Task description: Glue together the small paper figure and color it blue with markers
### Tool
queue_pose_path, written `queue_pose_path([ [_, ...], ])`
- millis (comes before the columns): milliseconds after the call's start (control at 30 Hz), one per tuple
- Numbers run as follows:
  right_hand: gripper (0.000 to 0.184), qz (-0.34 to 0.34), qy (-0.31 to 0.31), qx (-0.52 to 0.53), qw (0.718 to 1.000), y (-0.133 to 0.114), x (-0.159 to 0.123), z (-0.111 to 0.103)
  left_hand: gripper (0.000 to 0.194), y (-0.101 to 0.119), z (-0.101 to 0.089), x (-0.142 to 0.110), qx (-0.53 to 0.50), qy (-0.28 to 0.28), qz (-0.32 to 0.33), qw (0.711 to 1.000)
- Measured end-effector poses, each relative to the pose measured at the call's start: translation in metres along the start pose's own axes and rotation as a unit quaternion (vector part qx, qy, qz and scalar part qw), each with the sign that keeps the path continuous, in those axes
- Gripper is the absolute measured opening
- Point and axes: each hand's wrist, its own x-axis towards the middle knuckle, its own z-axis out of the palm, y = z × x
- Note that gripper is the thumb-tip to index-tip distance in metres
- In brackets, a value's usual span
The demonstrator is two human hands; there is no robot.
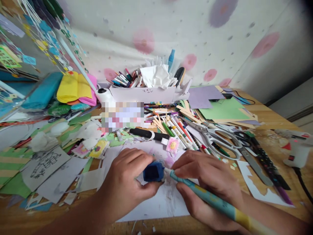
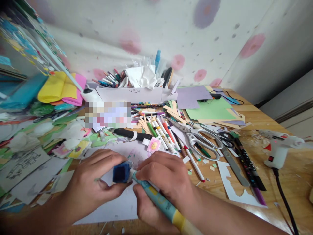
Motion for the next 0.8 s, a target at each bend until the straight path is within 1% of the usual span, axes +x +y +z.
queue_pose_path([
  [67, 0.025, -0.004, -0.010, -0.002, 1.000, 0.0007, -0.0007, 0.0001, 0.013, 0.0000, 0.0001, 0.0000, 0.001, 0.001, -0.002, 1.000],
  [200, 0.025, -0.010, -0.008, -0.032, 0.999, 0.0016, -0.0010, 0.0011, 0.012, 0.0003, -0.0003, -0.0010, 0.004, -0.009, -0.004, 1.000],
  [333, 0.023, -0.035, -0.012, -0.049, 0.998, 0.0028, -0.0002, 0.0021, 0.013, -0.0002, -0.0005, -0.0025, 0.007, -0.013, -0.005, 1.000],
  [433, 0.022, -0.048, -0.004, -0.070, 0.996, 0.0040, 0.0005, 0.0026, 0.011, -0.0008, -0.0001, -0.0025, 0.014, -0.025, -0.008, 1.000],
  [500, 0.021, -0.054, -0.013, -0.079, 0.995, 0.0046, 0.0010, 0.0029, 0.010, -0.0009, 0.0003, -0.0024, 0.021, -0.042, -0.012, 0.999],
  [633, 0.024, -0.053, -0.038, -0.074, 0.995, 0.0047, 0.0018, 0.0029, 0.005, -0.0008, 0.0003, -0.0028, 0.027, -0.063, -0.017, 0.998],
  [800, 0.022, -0.053, -0.035, -0.083, 0.995, 0.0056, 0.0018, 0.0046, 0.006, -0.0013, -0.0012, -0.0020, 0.039, -0.058, -0.011, 0.997],
])
